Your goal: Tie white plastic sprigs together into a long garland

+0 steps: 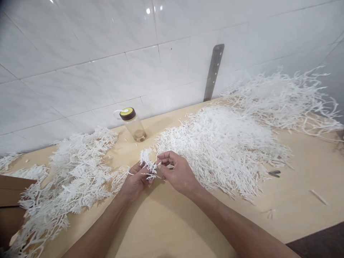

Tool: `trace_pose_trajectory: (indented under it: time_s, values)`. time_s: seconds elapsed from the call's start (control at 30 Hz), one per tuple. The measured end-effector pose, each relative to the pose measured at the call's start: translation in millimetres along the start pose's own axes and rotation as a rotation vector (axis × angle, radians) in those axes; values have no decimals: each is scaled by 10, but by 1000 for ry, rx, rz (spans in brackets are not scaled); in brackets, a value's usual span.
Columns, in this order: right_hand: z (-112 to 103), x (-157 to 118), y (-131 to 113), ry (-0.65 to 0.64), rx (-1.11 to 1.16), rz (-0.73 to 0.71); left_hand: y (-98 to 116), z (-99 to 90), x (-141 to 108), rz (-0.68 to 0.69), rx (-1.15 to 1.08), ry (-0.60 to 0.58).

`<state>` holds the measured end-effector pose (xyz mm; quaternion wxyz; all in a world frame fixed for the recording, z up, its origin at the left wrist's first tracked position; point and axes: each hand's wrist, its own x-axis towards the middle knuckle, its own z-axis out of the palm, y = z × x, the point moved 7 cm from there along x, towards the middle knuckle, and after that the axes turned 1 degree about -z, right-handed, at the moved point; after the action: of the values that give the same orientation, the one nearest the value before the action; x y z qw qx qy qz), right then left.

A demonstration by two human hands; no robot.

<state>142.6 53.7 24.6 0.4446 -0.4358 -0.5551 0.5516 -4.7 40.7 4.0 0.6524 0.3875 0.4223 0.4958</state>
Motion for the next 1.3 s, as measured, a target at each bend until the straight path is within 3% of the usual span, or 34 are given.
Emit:
trace_pose_trajectory:
  time_s: [0.13,0.37,0.57,0.73,1.07,1.3]
  values:
    - [-19,-10,-7,26,-78,-32,-21,-10,5,-4,67,18]
    - [-13,13,27,0,84,-6,25,-37,12,87,129,93]
    - [-26,19,110,-10,20,83,65,-68,27,139,122,132]
    - [2,36,187,-49,-30,103,-2,-48,22,110,103,111]
    - [17,28,122,2,-45,94,-60,-11,5,32,13,59]
    - [-6,20,103,74,-168,49,-88,-36,24,25,39,100]
